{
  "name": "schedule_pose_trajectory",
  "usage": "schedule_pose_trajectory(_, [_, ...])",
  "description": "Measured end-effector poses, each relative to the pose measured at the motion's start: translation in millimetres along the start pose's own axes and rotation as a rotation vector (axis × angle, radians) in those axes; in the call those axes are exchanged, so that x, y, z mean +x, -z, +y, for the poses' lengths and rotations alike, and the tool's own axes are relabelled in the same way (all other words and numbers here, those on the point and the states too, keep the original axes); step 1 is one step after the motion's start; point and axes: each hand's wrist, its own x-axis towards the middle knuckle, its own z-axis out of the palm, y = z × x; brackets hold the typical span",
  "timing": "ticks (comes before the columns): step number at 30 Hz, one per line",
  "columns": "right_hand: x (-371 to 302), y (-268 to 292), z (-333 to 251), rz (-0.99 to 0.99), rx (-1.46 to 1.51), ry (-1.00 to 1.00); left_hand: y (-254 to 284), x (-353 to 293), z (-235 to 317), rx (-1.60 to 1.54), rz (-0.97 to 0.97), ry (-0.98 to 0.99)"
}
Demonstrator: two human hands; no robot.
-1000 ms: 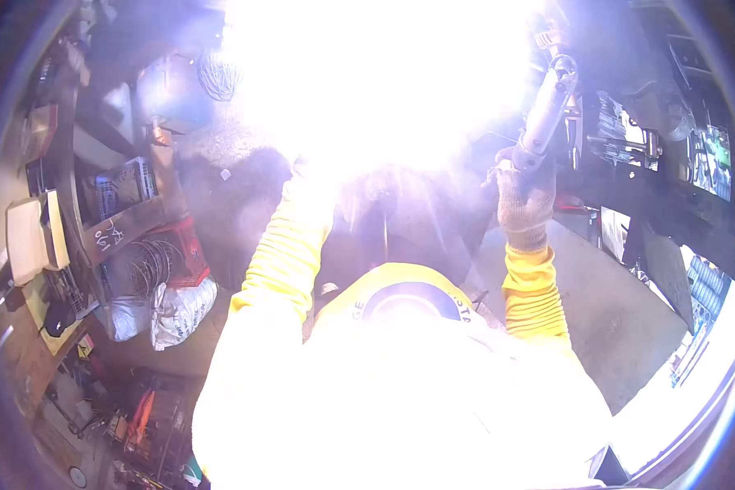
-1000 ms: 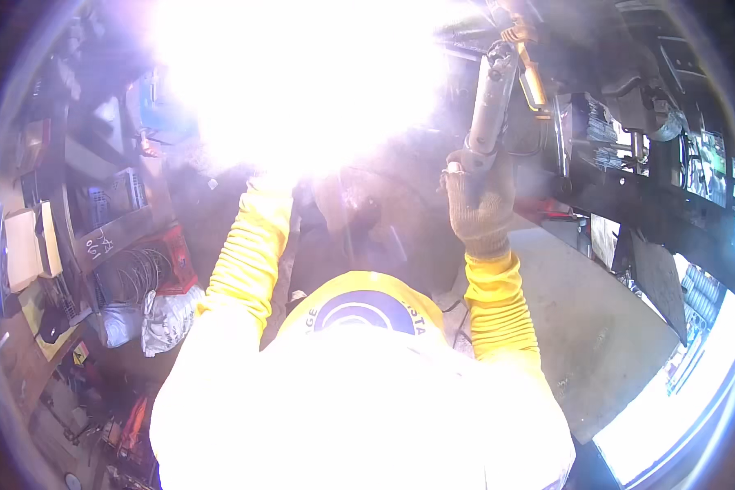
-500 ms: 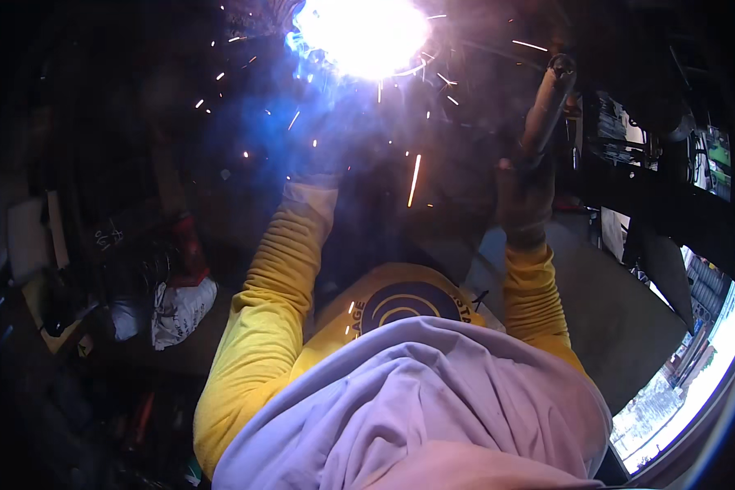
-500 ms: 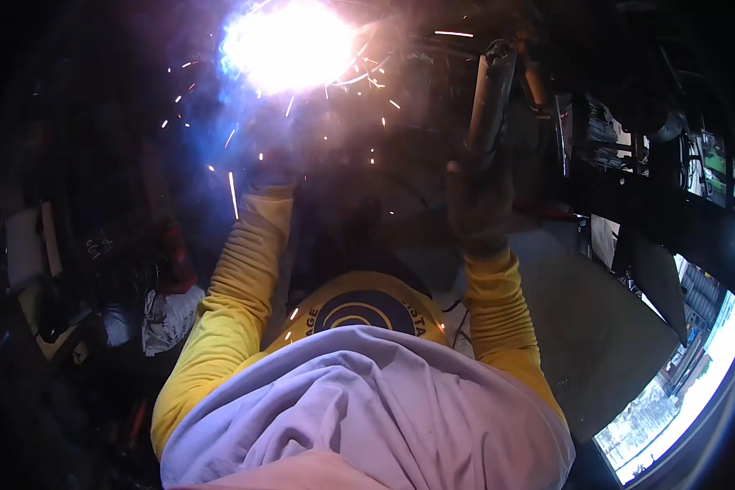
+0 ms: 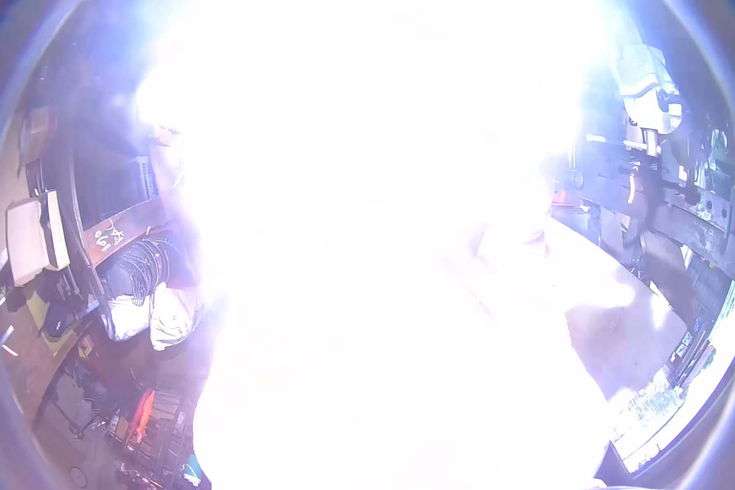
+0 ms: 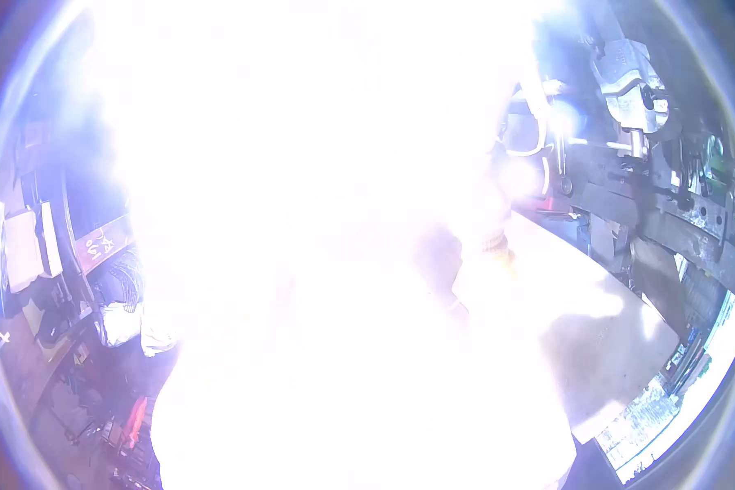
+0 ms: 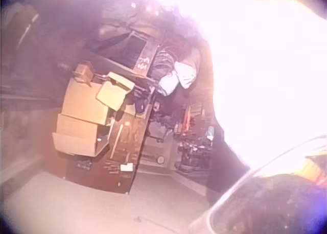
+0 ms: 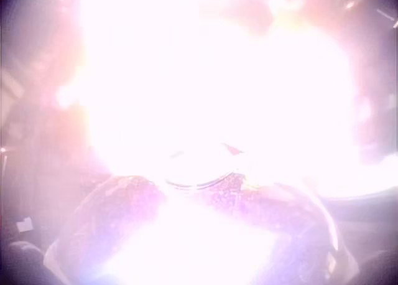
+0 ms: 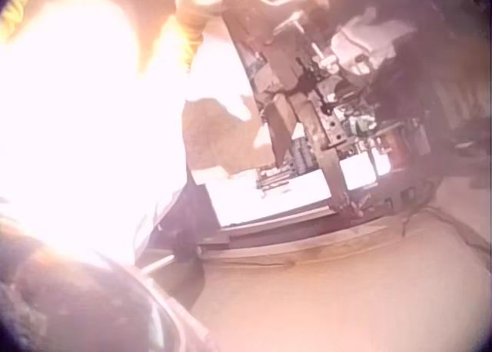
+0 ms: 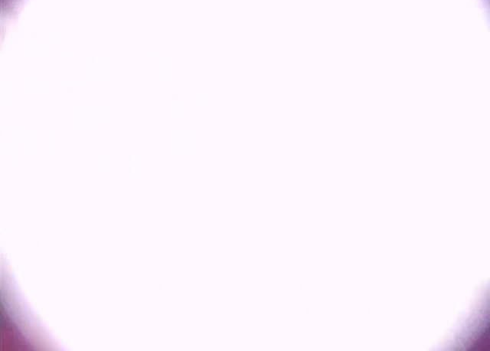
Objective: The person welds a metal wire cage structure and a pipe assembly using a handheld welder while wearing gloves.
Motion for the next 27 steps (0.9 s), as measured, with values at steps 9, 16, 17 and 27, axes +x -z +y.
schedule_pose_trajectory(9, [0,15,10,0.077,-1.004,0.274,9,-1,-5,0.495,-0.049,-0.317])
schedule_pose_trajectory(16, [-1,3,-6,0.016,-0.474,-0.15,5,-2,-3,0.309,-0.017,-0.201])
schedule_pose_trajectory(17, [-1,1,-6,0.028,-0.463,-0.139,1,-2,1,0.248,0.012,-0.112])
schedule_pose_trajectory(27, [1,-16,-14,0.122,-0.47,-0.28,3,0,-7,-0.408,0.043,0.042])
